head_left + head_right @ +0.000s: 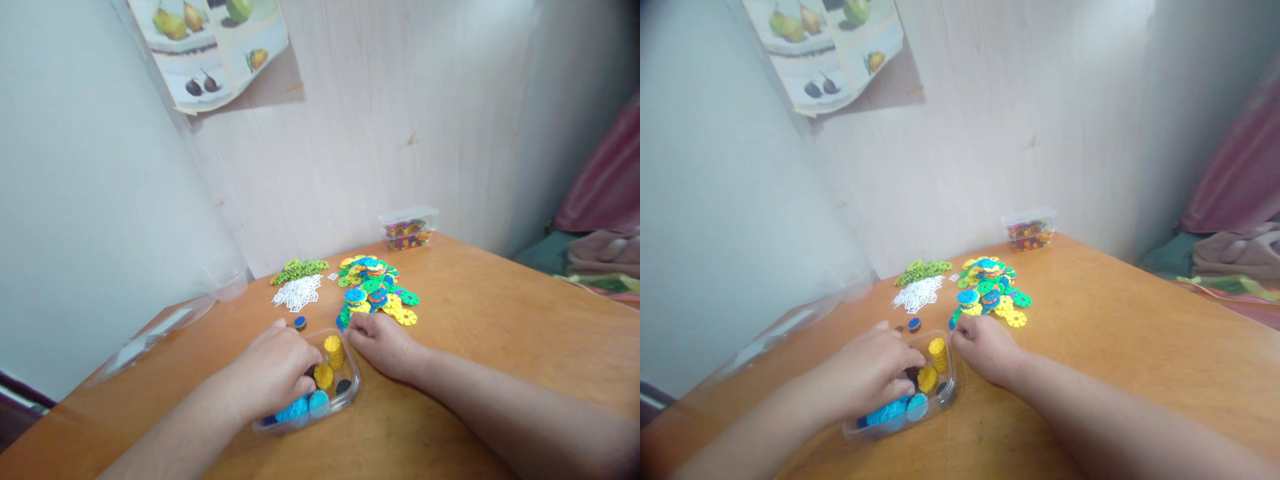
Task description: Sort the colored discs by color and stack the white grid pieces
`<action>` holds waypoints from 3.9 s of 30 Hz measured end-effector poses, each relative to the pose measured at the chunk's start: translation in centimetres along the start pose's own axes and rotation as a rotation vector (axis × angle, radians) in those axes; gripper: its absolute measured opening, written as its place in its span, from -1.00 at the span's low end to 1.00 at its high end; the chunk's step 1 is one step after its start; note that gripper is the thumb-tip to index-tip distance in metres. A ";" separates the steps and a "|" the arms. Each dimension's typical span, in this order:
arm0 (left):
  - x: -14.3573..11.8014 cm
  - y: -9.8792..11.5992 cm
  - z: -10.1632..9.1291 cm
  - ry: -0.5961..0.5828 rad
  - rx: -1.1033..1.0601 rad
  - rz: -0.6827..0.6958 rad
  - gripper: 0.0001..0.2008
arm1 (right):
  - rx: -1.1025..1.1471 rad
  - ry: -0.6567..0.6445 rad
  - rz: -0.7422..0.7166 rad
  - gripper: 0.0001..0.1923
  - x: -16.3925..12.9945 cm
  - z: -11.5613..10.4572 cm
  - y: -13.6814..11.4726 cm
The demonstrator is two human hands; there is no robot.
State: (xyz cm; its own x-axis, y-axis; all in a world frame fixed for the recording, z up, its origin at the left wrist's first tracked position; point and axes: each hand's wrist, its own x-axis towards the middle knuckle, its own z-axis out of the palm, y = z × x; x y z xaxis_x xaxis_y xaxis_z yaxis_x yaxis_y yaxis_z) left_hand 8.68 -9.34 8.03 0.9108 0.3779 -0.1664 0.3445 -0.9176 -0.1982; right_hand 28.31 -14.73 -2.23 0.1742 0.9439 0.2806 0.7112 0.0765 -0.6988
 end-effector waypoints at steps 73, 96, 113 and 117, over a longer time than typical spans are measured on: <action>2.8 -13.7 9.5 0.169 -0.392 -0.425 -0.69 | 0.029 -0.031 0.015 -0.81 0.0 0.4 0.6; 3.1 -13.0 9.3 0.137 -0.374 -0.530 -0.75 | 0.002 -0.025 -0.008 -0.82 0.0 0.2 0.6; 3.2 -13.6 11.0 0.270 -0.684 -0.535 -0.82 | 0.024 -0.039 0.004 -0.79 0.0 0.2 0.4; 3.0 -13.1 11.1 0.321 -0.921 -0.552 -0.85 | 0.026 -0.041 -0.004 -0.78 -0.1 0.3 0.6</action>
State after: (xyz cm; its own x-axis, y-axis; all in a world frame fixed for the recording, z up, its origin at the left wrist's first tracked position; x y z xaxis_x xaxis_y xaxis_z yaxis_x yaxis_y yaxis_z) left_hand 4.41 5.16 -0.62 0.5517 0.8340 0.0071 0.6351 -0.4257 0.6445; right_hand 28.53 -14.70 -2.87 0.1432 0.9559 0.2564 0.6934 0.0879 -0.7151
